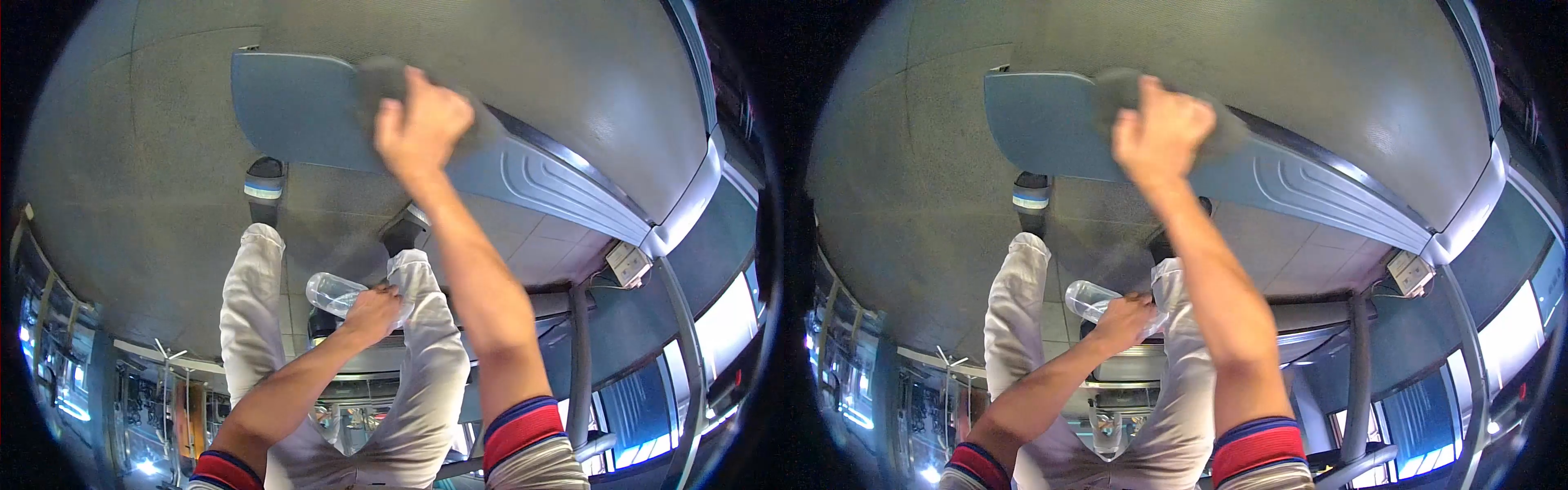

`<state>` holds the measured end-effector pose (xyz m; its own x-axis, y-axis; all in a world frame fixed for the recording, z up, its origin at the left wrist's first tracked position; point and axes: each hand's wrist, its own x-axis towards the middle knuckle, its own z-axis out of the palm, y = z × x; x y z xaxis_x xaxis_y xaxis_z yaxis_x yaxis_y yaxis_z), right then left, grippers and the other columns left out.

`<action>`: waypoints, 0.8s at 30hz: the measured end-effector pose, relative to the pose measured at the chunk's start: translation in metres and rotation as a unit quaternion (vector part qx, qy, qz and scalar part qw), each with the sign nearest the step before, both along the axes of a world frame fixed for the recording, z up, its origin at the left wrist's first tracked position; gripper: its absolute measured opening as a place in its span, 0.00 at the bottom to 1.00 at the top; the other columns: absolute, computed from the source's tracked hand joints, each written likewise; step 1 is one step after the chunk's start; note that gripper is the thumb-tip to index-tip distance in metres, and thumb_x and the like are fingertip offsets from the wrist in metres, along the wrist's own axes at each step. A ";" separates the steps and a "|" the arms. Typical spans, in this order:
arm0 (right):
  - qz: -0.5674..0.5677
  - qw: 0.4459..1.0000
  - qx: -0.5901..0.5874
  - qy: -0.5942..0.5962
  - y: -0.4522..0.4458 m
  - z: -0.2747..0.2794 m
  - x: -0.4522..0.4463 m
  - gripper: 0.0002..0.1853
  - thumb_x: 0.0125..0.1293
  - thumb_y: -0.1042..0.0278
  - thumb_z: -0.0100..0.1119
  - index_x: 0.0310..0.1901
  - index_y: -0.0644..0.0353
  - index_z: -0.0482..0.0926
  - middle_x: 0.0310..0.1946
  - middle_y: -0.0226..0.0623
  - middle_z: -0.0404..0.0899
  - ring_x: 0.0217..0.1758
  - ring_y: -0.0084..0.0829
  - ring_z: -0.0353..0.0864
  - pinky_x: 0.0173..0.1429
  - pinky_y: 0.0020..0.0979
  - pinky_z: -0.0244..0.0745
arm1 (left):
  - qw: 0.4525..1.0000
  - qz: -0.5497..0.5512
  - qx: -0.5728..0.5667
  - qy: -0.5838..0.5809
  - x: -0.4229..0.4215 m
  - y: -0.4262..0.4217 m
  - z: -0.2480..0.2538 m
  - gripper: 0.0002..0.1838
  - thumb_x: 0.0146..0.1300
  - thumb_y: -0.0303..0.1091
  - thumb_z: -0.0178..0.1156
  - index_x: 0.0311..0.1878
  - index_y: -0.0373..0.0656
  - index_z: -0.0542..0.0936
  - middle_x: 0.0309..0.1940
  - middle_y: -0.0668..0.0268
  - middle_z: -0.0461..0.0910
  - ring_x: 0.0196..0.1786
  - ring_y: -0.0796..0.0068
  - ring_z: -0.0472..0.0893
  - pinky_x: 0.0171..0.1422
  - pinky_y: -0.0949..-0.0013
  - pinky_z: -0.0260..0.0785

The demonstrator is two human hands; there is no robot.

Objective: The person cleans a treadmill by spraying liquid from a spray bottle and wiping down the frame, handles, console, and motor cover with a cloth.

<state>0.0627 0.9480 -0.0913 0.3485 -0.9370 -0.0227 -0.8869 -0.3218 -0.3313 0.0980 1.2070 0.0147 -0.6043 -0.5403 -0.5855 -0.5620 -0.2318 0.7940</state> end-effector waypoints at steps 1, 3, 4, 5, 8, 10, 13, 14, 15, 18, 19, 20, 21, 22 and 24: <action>0.002 0.999 0.020 -0.043 0.002 0.000 0.035 0.34 0.59 0.53 0.60 0.65 0.62 0.72 0.44 0.43 0.78 0.56 0.45 0.71 0.69 0.58 0.53 | 1.000 0.012 0.000 0.006 -0.001 -0.001 -0.001 0.15 0.50 0.36 0.71 0.40 0.44 0.80 0.43 0.58 0.78 0.49 0.56 0.80 0.51 0.56 0.77; -0.146 0.981 0.037 -0.119 -0.001 -0.009 0.080 0.35 0.61 0.56 0.61 0.68 0.66 0.69 0.50 0.51 0.78 0.59 0.47 0.70 0.72 0.57 0.52 | 0.998 0.039 0.050 0.002 0.000 -0.010 0.002 0.14 0.50 0.34 0.70 0.41 0.40 0.82 0.44 0.57 0.80 0.50 0.56 0.81 0.52 0.57 0.77; -0.121 0.986 0.026 -0.114 0.004 -0.012 0.074 0.36 0.61 0.56 0.62 0.67 0.66 0.69 0.51 0.49 0.78 0.60 0.47 0.70 0.73 0.57 0.51 | 0.996 0.051 0.078 0.000 0.000 -0.010 0.004 0.14 0.50 0.33 0.69 0.41 0.38 0.83 0.45 0.56 0.82 0.51 0.57 0.82 0.53 0.57 0.78; -0.094 0.989 0.016 -0.110 0.010 -0.014 0.067 0.36 0.61 0.55 0.62 0.67 0.66 0.69 0.52 0.48 0.77 0.61 0.46 0.70 0.74 0.57 0.51 | 0.998 0.037 0.048 0.004 -0.006 0.012 -0.009 0.14 0.50 0.32 0.68 0.41 0.38 0.83 0.44 0.56 0.82 0.51 0.56 0.82 0.53 0.57 0.78; 0.040 0.999 0.010 0.009 0.026 -0.008 0.009 0.38 0.59 0.48 0.65 0.68 0.60 0.70 0.60 0.36 0.73 0.68 0.43 0.66 0.79 0.61 0.45 | 0.999 -0.024 0.028 -0.027 -0.008 -0.006 -0.007 0.13 0.51 0.30 0.67 0.41 0.38 0.84 0.44 0.56 0.82 0.51 0.56 0.82 0.53 0.57 0.78; 0.005 0.999 0.004 0.041 0.025 -0.005 -0.042 0.37 0.58 0.48 0.64 0.66 0.60 0.71 0.62 0.38 0.72 0.71 0.46 0.64 0.79 0.63 0.43 | 1.000 -0.001 -0.013 -0.026 -0.013 0.011 -0.016 0.12 0.59 0.40 0.66 0.39 0.41 0.82 0.42 0.57 0.81 0.49 0.56 0.82 0.51 0.57 0.78; -0.021 0.996 -0.045 0.071 0.013 -0.004 -0.105 0.36 0.59 0.50 0.61 0.65 0.65 0.71 0.62 0.44 0.72 0.71 0.50 0.64 0.79 0.63 0.43 | 1.000 0.011 -0.004 -0.023 -0.016 -0.008 -0.009 0.12 0.55 0.34 0.67 0.40 0.38 0.83 0.43 0.56 0.81 0.49 0.56 0.82 0.51 0.57 0.78; -0.058 0.995 -0.049 0.068 0.011 -0.008 -0.111 0.36 0.60 0.51 0.60 0.65 0.66 0.70 0.61 0.47 0.73 0.70 0.51 0.65 0.78 0.62 0.43 | 0.999 0.019 -0.012 -0.025 -0.022 0.000 -0.013 0.13 0.54 0.35 0.69 0.40 0.39 0.82 0.42 0.57 0.81 0.48 0.56 0.82 0.50 0.56 0.79; -0.111 0.987 -0.067 0.094 0.013 -0.015 -0.094 0.36 0.60 0.52 0.60 0.65 0.67 0.69 0.60 0.48 0.73 0.69 0.52 0.65 0.78 0.64 0.44 | 0.999 0.023 -0.017 -0.030 -0.024 0.007 -0.015 0.14 0.53 0.36 0.71 0.40 0.40 0.81 0.41 0.58 0.81 0.48 0.57 0.82 0.49 0.55 0.79; -0.187 0.975 -0.048 0.106 0.019 -0.011 -0.001 0.34 0.61 0.54 0.59 0.66 0.66 0.69 0.57 0.48 0.73 0.66 0.53 0.66 0.75 0.69 0.44 | 0.999 0.045 -0.019 0.004 -0.041 0.011 -0.011 0.12 0.57 0.34 0.63 0.40 0.36 0.83 0.41 0.51 0.82 0.45 0.52 0.84 0.46 0.56 0.80; -0.123 0.989 0.006 0.083 0.020 -0.005 0.034 0.34 0.61 0.53 0.59 0.66 0.64 0.70 0.59 0.49 0.72 0.67 0.52 0.65 0.75 0.69 0.44 | 0.985 0.097 0.144 -0.013 -0.040 -0.010 0.001 0.13 0.58 0.36 0.63 0.41 0.35 0.82 0.43 0.49 0.83 0.45 0.52 0.84 0.44 0.52 0.80; -0.057 0.995 0.062 0.057 0.022 -0.002 0.060 0.34 0.62 0.52 0.59 0.67 0.62 0.70 0.60 0.50 0.72 0.68 0.51 0.64 0.75 0.69 0.43 | 0.975 0.179 0.135 0.005 -0.046 -0.006 -0.002 0.14 0.59 0.37 0.63 0.41 0.35 0.82 0.44 0.49 0.83 0.45 0.52 0.84 0.45 0.52 0.80; -0.060 0.997 0.027 0.038 0.022 -0.005 0.072 0.34 0.62 0.51 0.60 0.67 0.60 0.70 0.59 0.48 0.73 0.67 0.50 0.66 0.76 0.68 0.45 | 0.957 0.260 0.126 0.023 -0.051 -0.004 -0.003 0.15 0.59 0.38 0.63 0.42 0.36 0.82 0.44 0.50 0.83 0.45 0.52 0.84 0.45 0.52 0.80; -0.065 0.998 -0.006 0.022 0.023 -0.008 0.074 0.34 0.61 0.51 0.60 0.67 0.58 0.71 0.57 0.45 0.74 0.66 0.48 0.67 0.76 0.66 0.46 | 0.966 0.231 0.114 0.028 -0.051 0.001 -0.007 0.15 0.59 0.39 0.64 0.42 0.37 0.82 0.45 0.51 0.83 0.46 0.53 0.83 0.48 0.53 0.79; 0.036 0.999 -0.018 0.006 0.018 -0.011 0.036 0.35 0.60 0.50 0.61 0.67 0.57 0.71 0.56 0.42 0.75 0.64 0.45 0.69 0.76 0.64 0.49 | 0.980 0.175 0.088 0.040 -0.050 0.008 -0.015 0.16 0.59 0.42 0.67 0.43 0.39 0.82 0.46 0.54 0.82 0.49 0.54 0.82 0.52 0.55 0.78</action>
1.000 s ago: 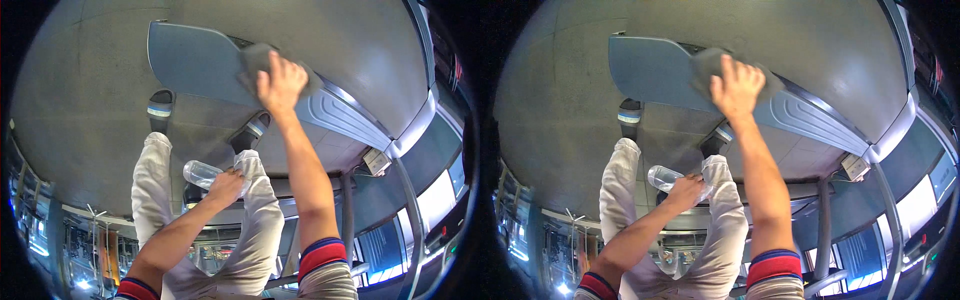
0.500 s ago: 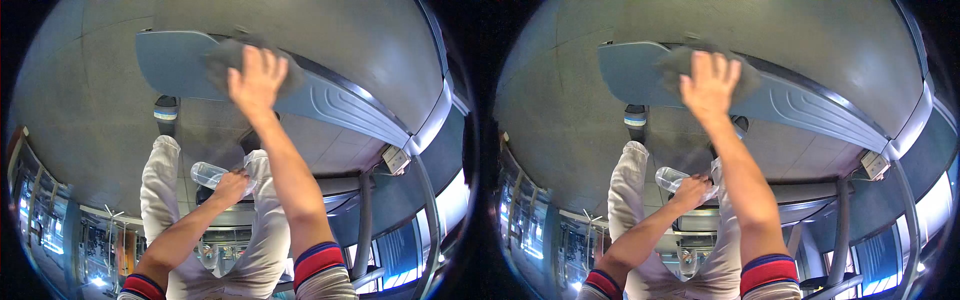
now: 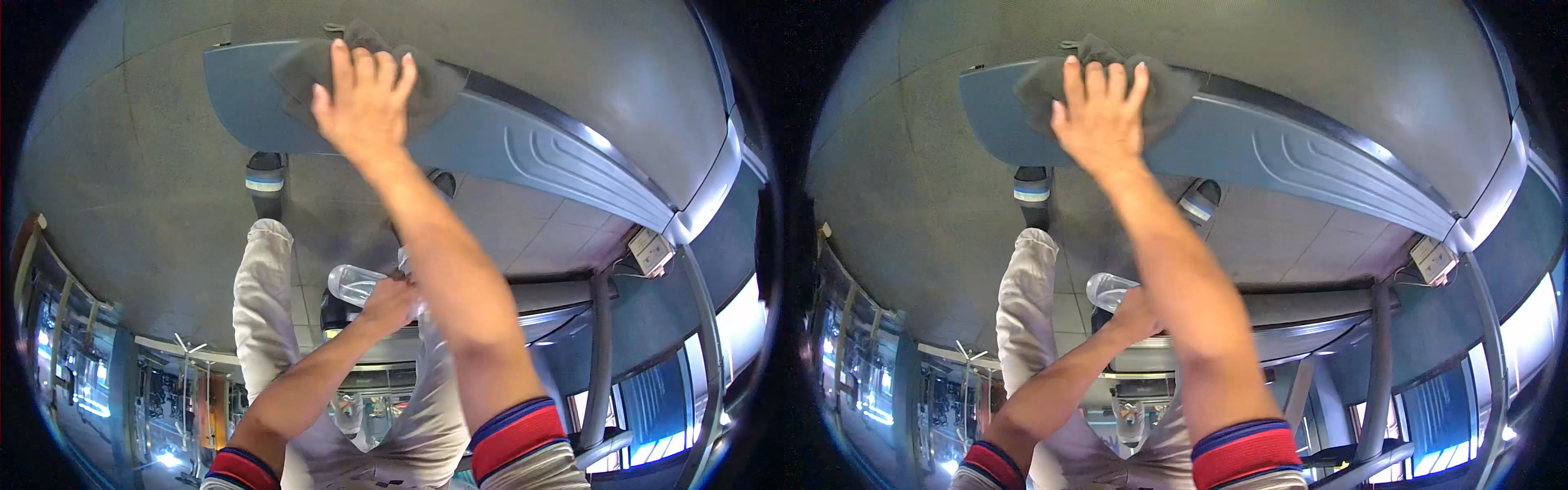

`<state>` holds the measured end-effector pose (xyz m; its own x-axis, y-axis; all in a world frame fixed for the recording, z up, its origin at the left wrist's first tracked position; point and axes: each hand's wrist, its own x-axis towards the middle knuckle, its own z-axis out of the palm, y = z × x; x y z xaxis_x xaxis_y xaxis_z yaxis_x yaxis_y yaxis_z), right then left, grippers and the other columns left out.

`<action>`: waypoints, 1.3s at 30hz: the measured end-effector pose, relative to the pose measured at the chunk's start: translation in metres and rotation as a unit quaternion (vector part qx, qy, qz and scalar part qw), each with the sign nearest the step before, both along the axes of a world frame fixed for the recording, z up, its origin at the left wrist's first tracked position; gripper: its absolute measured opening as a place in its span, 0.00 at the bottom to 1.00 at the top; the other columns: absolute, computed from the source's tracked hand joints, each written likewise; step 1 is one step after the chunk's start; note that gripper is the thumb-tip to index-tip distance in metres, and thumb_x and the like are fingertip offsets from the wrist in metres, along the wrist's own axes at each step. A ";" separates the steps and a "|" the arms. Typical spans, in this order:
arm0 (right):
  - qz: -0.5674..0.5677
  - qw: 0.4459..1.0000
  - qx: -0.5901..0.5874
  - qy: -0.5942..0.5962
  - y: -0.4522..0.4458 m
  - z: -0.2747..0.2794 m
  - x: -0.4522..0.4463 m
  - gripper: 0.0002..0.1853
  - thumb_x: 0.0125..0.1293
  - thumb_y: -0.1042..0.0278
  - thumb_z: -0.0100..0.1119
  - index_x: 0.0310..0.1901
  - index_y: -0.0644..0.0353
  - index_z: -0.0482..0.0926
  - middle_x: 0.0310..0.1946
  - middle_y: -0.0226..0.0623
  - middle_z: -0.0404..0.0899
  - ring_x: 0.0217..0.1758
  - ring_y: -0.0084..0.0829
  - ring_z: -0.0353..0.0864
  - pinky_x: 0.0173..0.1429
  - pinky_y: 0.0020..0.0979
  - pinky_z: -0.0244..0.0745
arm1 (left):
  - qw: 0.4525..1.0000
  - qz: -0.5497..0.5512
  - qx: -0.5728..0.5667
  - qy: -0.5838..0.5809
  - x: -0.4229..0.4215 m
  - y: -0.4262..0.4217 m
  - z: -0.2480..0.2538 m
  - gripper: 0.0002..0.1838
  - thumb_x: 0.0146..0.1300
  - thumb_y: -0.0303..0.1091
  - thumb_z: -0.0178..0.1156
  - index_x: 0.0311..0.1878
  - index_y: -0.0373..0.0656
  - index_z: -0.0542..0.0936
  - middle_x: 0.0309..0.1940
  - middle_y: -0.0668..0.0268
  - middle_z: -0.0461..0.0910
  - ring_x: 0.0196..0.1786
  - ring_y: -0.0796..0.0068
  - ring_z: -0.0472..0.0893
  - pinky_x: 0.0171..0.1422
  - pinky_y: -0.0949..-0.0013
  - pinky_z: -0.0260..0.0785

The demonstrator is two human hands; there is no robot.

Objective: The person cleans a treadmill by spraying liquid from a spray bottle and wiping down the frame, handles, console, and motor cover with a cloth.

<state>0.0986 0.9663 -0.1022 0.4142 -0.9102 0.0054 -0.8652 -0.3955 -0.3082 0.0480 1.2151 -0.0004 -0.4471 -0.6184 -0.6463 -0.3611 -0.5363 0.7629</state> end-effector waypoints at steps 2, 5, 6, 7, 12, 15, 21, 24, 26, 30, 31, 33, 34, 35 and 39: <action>0.064 0.997 -0.014 0.026 -0.012 0.007 -0.054 0.36 0.56 0.48 0.64 0.66 0.55 0.73 0.51 0.38 0.77 0.59 0.41 0.74 0.73 0.59 0.55 | 0.975 -0.219 -0.008 -0.037 0.014 -0.027 0.008 0.17 0.58 0.40 0.71 0.45 0.42 0.82 0.52 0.58 0.80 0.57 0.55 0.80 0.55 0.55 0.78; 0.006 0.997 -0.059 0.043 -0.033 0.013 -0.167 0.33 0.53 0.54 0.66 0.61 0.59 0.76 0.48 0.45 0.79 0.53 0.46 0.76 0.63 0.50 0.64 | 0.979 -0.183 -0.073 -0.058 0.016 -0.021 0.007 0.16 0.50 0.36 0.73 0.40 0.42 0.81 0.46 0.59 0.79 0.52 0.57 0.81 0.53 0.57 0.78; -0.039 0.992 -0.081 0.093 -0.036 0.010 -0.216 0.34 0.54 0.56 0.66 0.62 0.63 0.75 0.49 0.49 0.79 0.54 0.50 0.76 0.63 0.50 0.64 | 0.976 -0.195 -0.080 -0.061 0.018 -0.023 0.007 0.16 0.50 0.36 0.73 0.40 0.42 0.81 0.46 0.58 0.79 0.52 0.56 0.81 0.53 0.57 0.78; -0.098 0.983 -0.053 0.149 -0.040 0.008 -0.265 0.34 0.56 0.55 0.64 0.63 0.64 0.75 0.50 0.49 0.78 0.54 0.53 0.73 0.65 0.53 0.62 | 0.977 -0.188 -0.081 -0.060 0.019 -0.021 0.007 0.16 0.50 0.36 0.73 0.40 0.42 0.81 0.47 0.58 0.79 0.52 0.56 0.81 0.54 0.58 0.77; -0.361 0.911 -0.065 0.189 -0.037 -0.012 -0.310 0.32 0.76 0.49 0.45 0.71 0.67 0.65 0.73 0.60 0.63 0.78 0.64 0.55 0.79 0.61 0.48 | 0.977 -0.183 -0.099 -0.039 0.018 -0.010 0.010 0.16 0.53 0.37 0.73 0.42 0.42 0.81 0.47 0.58 0.79 0.51 0.58 0.81 0.55 0.57 0.76; -0.455 0.863 -0.077 0.207 -0.023 -0.031 -0.168 0.32 0.75 0.52 0.44 0.72 0.67 0.64 0.77 0.59 0.56 0.80 0.71 0.46 0.77 0.70 0.43 | 0.986 -0.156 -0.060 -0.015 0.023 -0.012 0.012 0.16 0.52 0.34 0.70 0.45 0.42 0.83 0.49 0.58 0.81 0.53 0.55 0.82 0.53 0.58 0.78; -0.191 0.979 0.050 0.043 0.022 -0.004 0.036 0.36 0.70 0.48 0.52 0.71 0.67 0.65 0.73 0.56 0.61 0.81 0.66 0.43 0.80 0.69 0.29 | 0.973 0.122 0.191 0.042 0.041 -0.012 0.016 0.26 0.62 0.43 0.68 0.61 0.41 0.79 0.62 0.53 0.79 0.65 0.47 0.76 0.65 0.54 0.74; -0.037 0.997 0.058 0.018 0.018 0.008 -0.033 0.36 0.64 0.45 0.60 0.71 0.52 0.69 0.71 0.44 0.67 0.79 0.57 0.53 0.79 0.67 0.36 | 0.987 -0.144 0.059 -0.032 0.043 -0.020 0.010 0.21 0.62 0.47 0.68 0.51 0.42 0.82 0.54 0.56 0.80 0.59 0.54 0.79 0.61 0.55 0.74; -0.073 0.992 0.007 0.106 0.017 0.012 -0.111 0.41 0.58 0.42 0.63 0.72 0.50 0.69 0.72 0.44 0.64 0.80 0.58 0.50 0.80 0.65 0.37 | 0.970 -0.233 -0.042 -0.050 0.047 -0.020 0.008 0.20 0.63 0.50 0.68 0.45 0.42 0.83 0.48 0.58 0.80 0.54 0.56 0.80 0.57 0.55 0.75; -0.433 0.896 -0.039 0.089 0.005 -0.007 -0.220 0.40 0.73 0.43 0.48 0.77 0.62 0.58 0.76 0.58 0.56 0.82 0.63 0.43 0.80 0.66 0.32 | 0.980 -0.175 -0.093 -0.018 0.053 -0.008 0.008 0.19 0.61 0.52 0.68 0.41 0.45 0.84 0.43 0.61 0.81 0.50 0.57 0.81 0.53 0.56 0.76; -0.469 0.877 -0.030 0.101 0.004 -0.012 -0.208 0.39 0.75 0.43 0.45 0.77 0.63 0.56 0.78 0.59 0.52 0.82 0.64 0.41 0.80 0.66 0.32 | 0.982 -0.160 -0.104 0.001 0.056 -0.002 0.009 0.19 0.61 0.52 0.68 0.42 0.45 0.84 0.43 0.61 0.81 0.50 0.57 0.81 0.53 0.56 0.76; -0.489 0.860 0.011 0.142 0.011 -0.020 -0.151 0.40 0.77 0.44 0.41 0.79 0.65 0.51 0.81 0.60 0.40 0.83 0.68 0.35 0.80 0.67 0.31 | 0.984 -0.143 -0.101 0.039 0.064 0.003 0.011 0.20 0.61 0.52 0.67 0.45 0.45 0.84 0.46 0.62 0.82 0.52 0.56 0.81 0.56 0.56 0.75; -0.408 0.896 -0.021 0.177 0.023 -0.024 -0.111 0.39 0.76 0.45 0.43 0.78 0.66 0.52 0.81 0.62 0.38 0.82 0.70 0.35 0.79 0.69 0.31 | 0.984 -0.135 -0.112 0.027 0.070 0.007 0.012 0.20 0.62 0.51 0.67 0.45 0.45 0.84 0.47 0.61 0.82 0.52 0.56 0.81 0.57 0.56 0.75; -0.328 0.933 0.026 0.143 0.026 0.003 -0.068 0.38 0.75 0.47 0.45 0.78 0.63 0.56 0.80 0.63 0.40 0.82 0.71 0.36 0.78 0.71 0.32 | 0.983 -0.128 -0.128 0.015 0.077 0.010 0.011 0.19 0.62 0.50 0.67 0.45 0.44 0.84 0.47 0.60 0.82 0.52 0.55 0.81 0.58 0.55 0.74; -0.034 0.997 0.073 0.002 0.066 0.003 -0.035 0.34 0.70 0.46 0.57 0.75 0.46 0.64 0.80 0.45 0.51 0.82 0.63 0.44 0.79 0.69 0.39 | 0.989 -0.081 -0.125 -0.010 0.089 0.008 0.007 0.17 0.61 0.46 0.70 0.45 0.43 0.84 0.44 0.58 0.83 0.49 0.54 0.81 0.55 0.56 0.75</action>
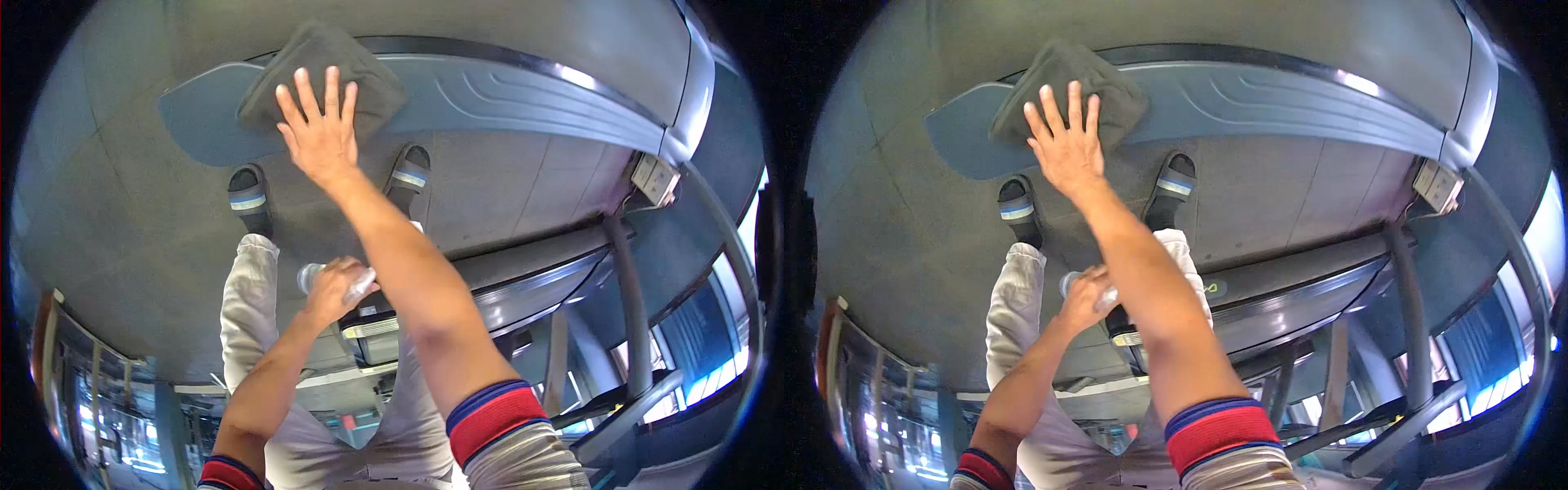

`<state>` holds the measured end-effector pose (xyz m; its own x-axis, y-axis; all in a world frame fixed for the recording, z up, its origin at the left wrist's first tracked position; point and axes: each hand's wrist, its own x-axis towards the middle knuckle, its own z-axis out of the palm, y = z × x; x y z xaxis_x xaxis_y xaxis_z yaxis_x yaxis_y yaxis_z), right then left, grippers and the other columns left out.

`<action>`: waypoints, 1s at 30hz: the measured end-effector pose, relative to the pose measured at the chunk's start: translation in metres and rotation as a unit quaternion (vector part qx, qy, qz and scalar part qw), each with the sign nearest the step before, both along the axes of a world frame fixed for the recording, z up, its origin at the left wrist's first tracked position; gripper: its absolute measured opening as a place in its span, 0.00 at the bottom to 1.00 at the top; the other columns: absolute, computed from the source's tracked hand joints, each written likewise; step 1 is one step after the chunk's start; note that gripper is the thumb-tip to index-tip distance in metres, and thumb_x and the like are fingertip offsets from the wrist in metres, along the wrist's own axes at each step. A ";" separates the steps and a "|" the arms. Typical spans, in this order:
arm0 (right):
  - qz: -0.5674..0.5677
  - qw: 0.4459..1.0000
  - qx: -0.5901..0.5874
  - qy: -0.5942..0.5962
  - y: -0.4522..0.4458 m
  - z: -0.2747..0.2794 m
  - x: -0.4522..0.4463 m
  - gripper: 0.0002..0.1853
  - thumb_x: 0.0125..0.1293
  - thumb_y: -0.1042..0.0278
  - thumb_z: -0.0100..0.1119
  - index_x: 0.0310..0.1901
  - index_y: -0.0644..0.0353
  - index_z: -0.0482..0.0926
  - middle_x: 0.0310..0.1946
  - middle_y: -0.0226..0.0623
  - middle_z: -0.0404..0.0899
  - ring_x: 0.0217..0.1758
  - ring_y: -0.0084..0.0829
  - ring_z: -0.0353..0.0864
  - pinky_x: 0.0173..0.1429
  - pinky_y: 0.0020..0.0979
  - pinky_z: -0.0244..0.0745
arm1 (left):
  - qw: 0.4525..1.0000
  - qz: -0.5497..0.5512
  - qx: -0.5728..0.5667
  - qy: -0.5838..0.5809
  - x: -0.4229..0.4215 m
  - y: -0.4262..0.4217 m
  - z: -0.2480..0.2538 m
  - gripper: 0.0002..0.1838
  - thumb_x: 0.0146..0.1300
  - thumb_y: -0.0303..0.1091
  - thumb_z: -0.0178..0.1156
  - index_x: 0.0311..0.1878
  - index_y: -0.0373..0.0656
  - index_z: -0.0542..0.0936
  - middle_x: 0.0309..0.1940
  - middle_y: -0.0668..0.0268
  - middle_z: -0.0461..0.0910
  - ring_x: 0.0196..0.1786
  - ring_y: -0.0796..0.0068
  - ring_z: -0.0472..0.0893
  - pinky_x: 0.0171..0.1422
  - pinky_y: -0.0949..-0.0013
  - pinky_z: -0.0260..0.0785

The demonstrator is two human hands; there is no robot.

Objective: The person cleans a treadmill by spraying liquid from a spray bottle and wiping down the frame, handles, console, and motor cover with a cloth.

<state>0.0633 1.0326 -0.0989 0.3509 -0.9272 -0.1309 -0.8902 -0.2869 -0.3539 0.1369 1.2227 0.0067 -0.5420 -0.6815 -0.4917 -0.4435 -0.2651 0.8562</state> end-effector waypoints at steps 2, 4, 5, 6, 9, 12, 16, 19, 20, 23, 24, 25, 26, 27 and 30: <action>0.076 0.997 -0.011 0.014 -0.002 -0.002 -0.056 0.32 0.69 0.48 0.60 0.73 0.41 0.66 0.79 0.40 0.55 0.83 0.55 0.46 0.81 0.63 0.42 | 0.999 0.021 -0.011 -0.042 0.001 -0.006 0.004 0.16 0.60 0.43 0.71 0.44 0.41 0.84 0.43 0.57 0.83 0.46 0.53 0.83 0.51 0.56 0.75; -0.053 0.995 -0.037 0.080 -0.011 0.024 -0.133 0.29 0.63 0.61 0.64 0.66 0.45 0.70 0.70 0.40 0.67 0.75 0.55 0.61 0.73 0.61 0.57 | 0.996 0.058 -0.020 -0.065 -0.003 -0.017 0.012 0.16 0.61 0.43 0.71 0.43 0.40 0.85 0.42 0.57 0.83 0.45 0.52 0.83 0.49 0.56 0.76; -0.102 0.983 -0.113 0.103 -0.005 0.020 -0.182 0.27 0.61 0.65 0.62 0.63 0.47 0.71 0.66 0.39 0.68 0.71 0.53 0.65 0.68 0.57 0.63 | 0.994 0.079 -0.027 -0.078 -0.006 -0.025 0.016 0.16 0.61 0.43 0.71 0.42 0.40 0.85 0.41 0.56 0.83 0.44 0.52 0.84 0.49 0.56 0.76; -0.142 0.974 -0.111 0.139 0.001 0.027 -0.225 0.24 0.61 0.67 0.62 0.61 0.50 0.75 0.64 0.42 0.71 0.69 0.53 0.69 0.69 0.54 0.64 | 0.992 0.086 -0.035 -0.081 -0.012 -0.036 0.017 0.15 0.62 0.43 0.70 0.41 0.39 0.85 0.40 0.55 0.83 0.42 0.51 0.84 0.46 0.55 0.77; -0.532 0.847 0.015 0.000 0.040 0.055 -0.345 0.18 0.75 0.64 0.49 0.58 0.65 0.78 0.59 0.52 0.79 0.61 0.52 0.77 0.66 0.42 0.71 | 0.988 0.110 -0.095 -0.054 -0.053 -0.086 0.012 0.13 0.66 0.38 0.67 0.39 0.36 0.83 0.33 0.54 0.80 0.36 0.51 0.82 0.41 0.58 0.74; -0.751 0.600 -0.013 -0.276 0.108 0.083 -0.441 0.24 0.80 0.56 0.46 0.66 0.68 0.70 0.65 0.51 0.74 0.67 0.44 0.75 0.69 0.43 0.71 | 0.982 0.084 -0.149 -0.077 -0.112 -0.139 0.001 0.14 0.67 0.40 0.65 0.36 0.36 0.83 0.29 0.55 0.79 0.33 0.51 0.81 0.38 0.58 0.71; -0.763 0.359 0.045 -0.535 0.177 0.147 -0.466 0.23 0.82 0.57 0.42 0.71 0.60 0.67 0.70 0.44 0.70 0.71 0.48 0.70 0.74 0.56 0.66 | 0.966 0.107 -0.190 -0.141 -0.179 -0.185 -0.038 0.20 0.67 0.47 0.64 0.31 0.36 0.83 0.28 0.52 0.80 0.32 0.48 0.81 0.38 0.54 0.71; -0.801 0.251 0.095 -0.535 0.226 0.180 -0.466 0.25 0.76 0.54 0.55 0.67 0.60 0.73 0.68 0.43 0.74 0.68 0.48 0.74 0.71 0.54 0.70 | 0.957 0.148 -0.169 -0.186 -0.214 -0.206 -0.054 0.25 0.67 0.53 0.62 0.27 0.37 0.82 0.24 0.50 0.81 0.30 0.48 0.82 0.37 0.53 0.72; -0.814 0.244 0.094 -0.519 0.226 0.195 -0.462 0.24 0.75 0.57 0.57 0.66 0.60 0.75 0.65 0.44 0.77 0.65 0.49 0.77 0.67 0.54 0.75 | 0.951 0.119 -0.161 -0.235 -0.225 -0.212 -0.058 0.27 0.67 0.54 0.60 0.25 0.37 0.82 0.22 0.49 0.80 0.29 0.49 0.83 0.37 0.53 0.72; -0.821 0.252 0.090 -0.504 0.244 0.221 -0.464 0.24 0.74 0.59 0.58 0.67 0.59 0.73 0.65 0.45 0.76 0.64 0.48 0.78 0.65 0.52 0.77 | 0.957 0.079 -0.105 -0.258 -0.267 -0.220 -0.049 0.27 0.67 0.56 0.60 0.25 0.38 0.82 0.20 0.51 0.80 0.28 0.49 0.83 0.37 0.54 0.71; -0.825 0.243 0.086 -0.503 0.251 0.227 -0.469 0.25 0.74 0.58 0.58 0.68 0.59 0.72 0.65 0.45 0.75 0.65 0.48 0.77 0.65 0.51 0.77 | 0.960 0.071 -0.087 -0.258 -0.284 -0.222 -0.046 0.28 0.65 0.58 0.59 0.27 0.38 0.84 0.24 0.49 0.82 0.31 0.45 0.83 0.40 0.50 0.73; -0.828 0.235 0.082 -0.502 0.257 0.233 -0.475 0.25 0.75 0.58 0.58 0.68 0.59 0.71 0.65 0.44 0.75 0.65 0.47 0.77 0.66 0.51 0.76 | 0.964 0.068 -0.119 -0.229 -0.301 -0.222 -0.047 0.28 0.65 0.58 0.59 0.27 0.39 0.85 0.24 0.49 0.82 0.31 0.44 0.83 0.39 0.50 0.73; -0.831 0.230 0.078 -0.500 0.263 0.240 -0.480 0.25 0.75 0.57 0.57 0.69 0.59 0.70 0.66 0.44 0.74 0.66 0.46 0.76 0.66 0.51 0.76 | 0.967 0.066 -0.149 -0.198 -0.320 -0.224 -0.049 0.28 0.65 0.59 0.58 0.27 0.39 0.85 0.23 0.50 0.82 0.31 0.44 0.83 0.39 0.50 0.73; -0.829 0.225 0.069 -0.507 0.265 0.248 -0.485 0.25 0.76 0.56 0.57 0.68 0.59 0.71 0.65 0.44 0.75 0.66 0.46 0.77 0.67 0.50 0.75 | 0.968 0.066 -0.179 -0.165 -0.338 -0.227 -0.054 0.28 0.66 0.59 0.58 0.27 0.39 0.85 0.23 0.50 0.82 0.31 0.44 0.83 0.39 0.50 0.73; -0.828 0.241 0.040 -0.505 0.264 0.267 -0.507 0.24 0.77 0.55 0.56 0.67 0.60 0.73 0.64 0.43 0.77 0.65 0.44 0.78 0.69 0.47 0.74 | 0.973 0.053 -0.177 -0.139 -0.398 -0.244 -0.058 0.30 0.66 0.60 0.60 0.28 0.37 0.83 0.22 0.52 0.82 0.28 0.53 0.84 0.36 0.54 0.72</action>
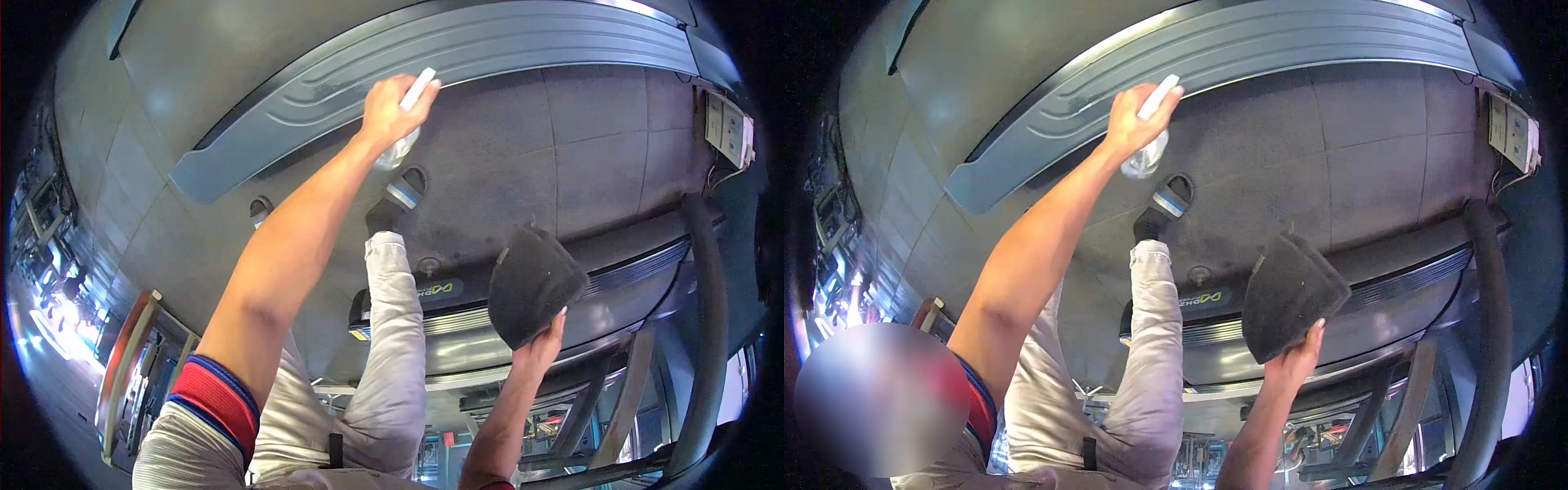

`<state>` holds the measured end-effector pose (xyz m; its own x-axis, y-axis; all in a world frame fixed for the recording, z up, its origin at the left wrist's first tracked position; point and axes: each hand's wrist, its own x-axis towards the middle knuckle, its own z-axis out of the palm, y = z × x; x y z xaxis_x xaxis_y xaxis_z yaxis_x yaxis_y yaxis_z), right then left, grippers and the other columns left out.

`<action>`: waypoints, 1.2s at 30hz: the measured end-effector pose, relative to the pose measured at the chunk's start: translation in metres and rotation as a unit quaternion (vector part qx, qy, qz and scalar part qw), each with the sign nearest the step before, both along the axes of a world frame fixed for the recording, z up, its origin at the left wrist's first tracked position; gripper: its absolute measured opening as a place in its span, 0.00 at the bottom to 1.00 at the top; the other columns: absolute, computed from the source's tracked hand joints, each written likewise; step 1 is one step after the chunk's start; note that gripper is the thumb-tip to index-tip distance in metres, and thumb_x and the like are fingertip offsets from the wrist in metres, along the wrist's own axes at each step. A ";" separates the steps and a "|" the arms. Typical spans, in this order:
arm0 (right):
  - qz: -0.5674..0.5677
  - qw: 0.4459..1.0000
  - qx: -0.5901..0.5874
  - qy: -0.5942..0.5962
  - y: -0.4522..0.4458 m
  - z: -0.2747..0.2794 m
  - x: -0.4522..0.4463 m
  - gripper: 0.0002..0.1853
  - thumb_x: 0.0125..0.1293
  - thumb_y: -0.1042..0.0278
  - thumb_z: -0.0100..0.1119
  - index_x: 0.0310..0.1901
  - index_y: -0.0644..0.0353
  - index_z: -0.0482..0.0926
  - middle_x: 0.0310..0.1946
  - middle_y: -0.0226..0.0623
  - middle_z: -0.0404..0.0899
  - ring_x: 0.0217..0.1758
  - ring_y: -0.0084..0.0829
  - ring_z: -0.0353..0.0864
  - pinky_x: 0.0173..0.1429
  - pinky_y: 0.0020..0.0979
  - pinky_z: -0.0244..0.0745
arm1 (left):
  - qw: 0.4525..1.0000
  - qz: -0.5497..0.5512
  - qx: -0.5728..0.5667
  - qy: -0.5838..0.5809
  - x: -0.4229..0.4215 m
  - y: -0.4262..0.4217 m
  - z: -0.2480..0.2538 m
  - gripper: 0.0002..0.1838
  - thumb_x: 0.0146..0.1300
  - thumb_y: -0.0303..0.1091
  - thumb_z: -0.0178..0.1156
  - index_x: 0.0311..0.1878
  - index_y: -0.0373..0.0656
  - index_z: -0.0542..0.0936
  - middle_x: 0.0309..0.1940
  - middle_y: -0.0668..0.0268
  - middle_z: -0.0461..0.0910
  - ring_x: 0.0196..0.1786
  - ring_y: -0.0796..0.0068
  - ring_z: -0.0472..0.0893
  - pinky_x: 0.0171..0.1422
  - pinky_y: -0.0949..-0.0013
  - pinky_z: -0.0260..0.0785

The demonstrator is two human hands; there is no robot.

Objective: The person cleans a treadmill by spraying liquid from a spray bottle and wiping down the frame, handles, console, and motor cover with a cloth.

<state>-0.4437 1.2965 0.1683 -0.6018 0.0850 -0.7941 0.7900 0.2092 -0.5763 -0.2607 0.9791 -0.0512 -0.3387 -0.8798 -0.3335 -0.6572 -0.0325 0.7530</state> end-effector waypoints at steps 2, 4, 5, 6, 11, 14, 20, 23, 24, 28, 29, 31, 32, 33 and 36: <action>0.027 0.998 0.026 0.053 -0.005 0.013 -0.016 0.24 0.77 0.54 0.55 0.66 0.61 0.73 0.62 0.42 0.78 0.64 0.42 0.79 0.70 0.45 0.73 | 0.999 -0.014 0.031 -0.001 -0.030 -0.004 0.010 0.30 0.67 0.60 0.59 0.28 0.37 0.84 0.22 0.52 0.82 0.28 0.53 0.84 0.36 0.54 0.73; 0.069 0.992 -0.006 0.104 -0.015 0.019 -0.033 0.28 0.77 0.52 0.56 0.68 0.64 0.69 0.66 0.42 0.75 0.65 0.38 0.76 0.71 0.40 0.69 | 0.998 -0.034 0.059 -0.006 -0.044 -0.005 0.017 0.30 0.67 0.60 0.58 0.28 0.38 0.84 0.22 0.52 0.83 0.29 0.52 0.84 0.36 0.55 0.74; 0.090 0.987 -0.025 0.130 -0.027 0.021 -0.040 0.30 0.76 0.50 0.57 0.69 0.65 0.68 0.67 0.43 0.73 0.66 0.36 0.75 0.71 0.37 0.68 | 0.998 -0.041 0.042 -0.002 -0.045 0.001 0.020 0.29 0.67 0.59 0.59 0.29 0.37 0.84 0.24 0.52 0.82 0.29 0.51 0.84 0.37 0.54 0.73; 0.097 0.982 0.013 0.164 -0.057 0.030 -0.038 0.32 0.76 0.50 0.57 0.70 0.69 0.66 0.67 0.43 0.73 0.65 0.32 0.75 0.70 0.32 0.67 | 0.999 -0.042 0.027 0.014 -0.040 0.009 0.026 0.28 0.67 0.58 0.60 0.30 0.37 0.84 0.26 0.52 0.82 0.30 0.50 0.83 0.37 0.53 0.73; 0.288 0.906 0.081 0.301 -0.153 0.019 -0.022 0.32 0.77 0.53 0.56 0.72 0.68 0.63 0.66 0.49 0.72 0.61 0.33 0.75 0.65 0.34 0.70 | 0.994 -0.061 0.077 0.045 0.023 0.075 0.075 0.24 0.65 0.55 0.65 0.36 0.39 0.83 0.33 0.52 0.82 0.35 0.49 0.83 0.38 0.53 0.74; 0.514 0.784 0.028 0.348 -0.231 -0.022 0.023 0.35 0.75 0.59 0.58 0.74 0.71 0.59 0.70 0.59 0.66 0.72 0.47 0.64 0.75 0.42 0.58 | 0.986 -0.078 0.148 0.020 0.065 0.117 0.111 0.22 0.63 0.52 0.68 0.39 0.38 0.82 0.35 0.52 0.83 0.38 0.49 0.85 0.41 0.55 0.75; 0.699 0.514 0.073 0.491 -0.328 -0.118 0.086 0.43 0.68 0.53 0.63 0.78 0.63 0.54 0.77 0.69 0.45 0.79 0.66 0.50 0.77 0.60 0.50 | 0.972 -0.090 0.219 0.001 0.113 0.172 0.123 0.26 0.66 0.56 0.63 0.44 0.38 0.84 0.44 0.51 0.84 0.44 0.48 0.85 0.49 0.53 0.78; 0.780 0.319 0.095 0.530 -0.360 -0.178 0.086 0.38 0.70 0.44 0.57 0.78 0.48 0.59 0.79 0.62 0.47 0.81 0.65 0.47 0.78 0.65 0.45 | 0.978 -0.061 0.197 0.028 0.121 0.176 0.113 0.26 0.67 0.57 0.61 0.41 0.39 0.85 0.40 0.53 0.82 0.40 0.50 0.84 0.46 0.53 0.77; 0.809 0.227 0.107 0.532 -0.367 -0.199 0.083 0.37 0.71 0.41 0.55 0.78 0.44 0.61 0.79 0.60 0.48 0.81 0.65 0.45 0.78 0.66 0.43 | 0.980 -0.042 0.190 0.047 0.125 0.179 0.108 0.25 0.67 0.57 0.62 0.41 0.39 0.85 0.38 0.54 0.82 0.39 0.51 0.84 0.45 0.53 0.76; 0.733 0.341 0.184 0.559 -0.362 -0.261 0.109 0.36 0.72 0.43 0.51 0.78 0.47 0.61 0.80 0.59 0.46 0.82 0.68 0.39 0.80 0.68 0.35 | 0.973 -0.010 0.220 0.065 0.130 0.151 0.094 0.20 0.63 0.50 0.68 0.46 0.42 0.85 0.40 0.59 0.82 0.40 0.55 0.84 0.46 0.58 0.78; 0.692 0.396 0.218 0.563 -0.356 -0.269 0.141 0.38 0.72 0.45 0.52 0.78 0.54 0.58 0.80 0.62 0.45 0.81 0.72 0.37 0.79 0.70 0.33 | 0.975 0.000 0.209 0.074 0.131 0.148 0.088 0.20 0.63 0.50 0.68 0.45 0.42 0.84 0.39 0.59 0.82 0.41 0.55 0.84 0.46 0.57 0.77; 0.685 0.406 0.225 0.562 -0.344 -0.274 0.212 0.40 0.71 0.46 0.53 0.79 0.56 0.55 0.80 0.63 0.44 0.81 0.74 0.36 0.77 0.73 0.32 | 0.978 0.010 0.184 0.093 0.132 0.150 0.079 0.19 0.63 0.48 0.68 0.42 0.41 0.82 0.38 0.58 0.80 0.42 0.55 0.83 0.46 0.56 0.76; 0.722 0.371 0.198 0.549 -0.338 -0.271 0.250 0.41 0.71 0.46 0.54 0.79 0.53 0.54 0.80 0.62 0.41 0.81 0.75 0.35 0.77 0.74 0.32 | 0.982 -0.051 0.179 0.043 0.137 0.153 0.081 0.23 0.61 0.49 0.69 0.51 0.42 0.80 0.48 0.57 0.81 0.50 0.56 0.82 0.53 0.56 0.76; 0.829 0.299 0.235 0.410 -0.358 -0.235 0.296 0.40 0.71 0.44 0.53 0.80 0.49 0.54 0.81 0.59 0.42 0.82 0.70 0.37 0.78 0.73 0.33 | 0.977 0.005 0.205 0.055 0.136 0.161 0.079 0.24 0.60 0.48 0.69 0.54 0.42 0.80 0.51 0.57 0.80 0.53 0.56 0.81 0.55 0.55 0.75; 0.877 0.204 0.013 0.435 -0.340 -0.249 0.352 0.36 0.74 0.43 0.50 0.79 0.45 0.56 0.80 0.51 0.49 0.82 0.64 0.42 0.79 0.71 0.37 | 0.904 0.144 0.348 0.204 0.116 0.196 0.061 0.26 0.58 0.48 0.70 0.55 0.44 0.80 0.53 0.56 0.81 0.54 0.54 0.81 0.56 0.53 0.75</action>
